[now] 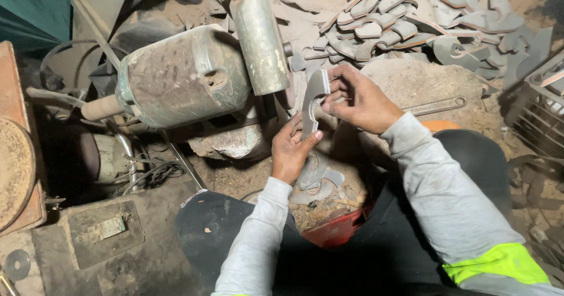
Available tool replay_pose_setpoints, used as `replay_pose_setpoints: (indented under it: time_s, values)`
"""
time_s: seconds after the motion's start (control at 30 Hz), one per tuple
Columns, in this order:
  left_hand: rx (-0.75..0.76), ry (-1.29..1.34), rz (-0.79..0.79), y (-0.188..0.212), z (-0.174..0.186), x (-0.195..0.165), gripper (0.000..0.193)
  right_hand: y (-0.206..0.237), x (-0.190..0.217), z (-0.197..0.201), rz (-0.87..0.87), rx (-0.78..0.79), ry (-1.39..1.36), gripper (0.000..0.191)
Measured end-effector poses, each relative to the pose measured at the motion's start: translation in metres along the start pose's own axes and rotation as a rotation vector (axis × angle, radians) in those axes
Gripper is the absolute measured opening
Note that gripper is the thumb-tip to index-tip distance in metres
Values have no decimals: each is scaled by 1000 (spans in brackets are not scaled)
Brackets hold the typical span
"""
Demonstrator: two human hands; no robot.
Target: The person repeatedly presses curved shoe sole pieces against a rotating grinding wheel to smooth their edges. They handle each piece one at a time, rotating it to grind different edges, then set it aside and pick up another.
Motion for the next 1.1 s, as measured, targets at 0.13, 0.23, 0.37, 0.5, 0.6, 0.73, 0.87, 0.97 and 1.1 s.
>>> replay_pose_setpoints:
  time_s: [0.13,0.23,0.37,0.5,0.6,0.73,0.87,0.97,1.1]
  values:
    - [85,226,-13,-7,2,-6,73,-13,-3,-22,161,-60,100,36]
    - [61,225,37,15,12,-8,69,-1,-8,-48,159,-85,79,30]
    - [98,275,-22,19,24,-22,61,-7,-1,-61,163,-104,104,30]
    - [114,283,-36,16,34,-29,55,-17,3,-71,179,-95,128,30]
    - [117,257,-41,16,43,-28,53,-23,-2,-76,158,-97,84,30]
    - [108,227,-27,9,56,-18,52,-31,-13,-82,153,-96,44,30]
    - [118,222,-25,8,63,0,59,-31,-28,-81,102,-95,79,32]
    - [90,180,-26,3,64,15,68,-30,-37,-73,29,-86,218,35]
    - [98,195,36,0,65,22,70,-27,-29,-71,151,-82,262,39]
Point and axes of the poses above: each hand's wrist, its own y-axis away from the middle knuckle, its own z-axis out of the back of the hand, x = y × z, the point moved 7 cm from there along -y, towards the middle knuckle
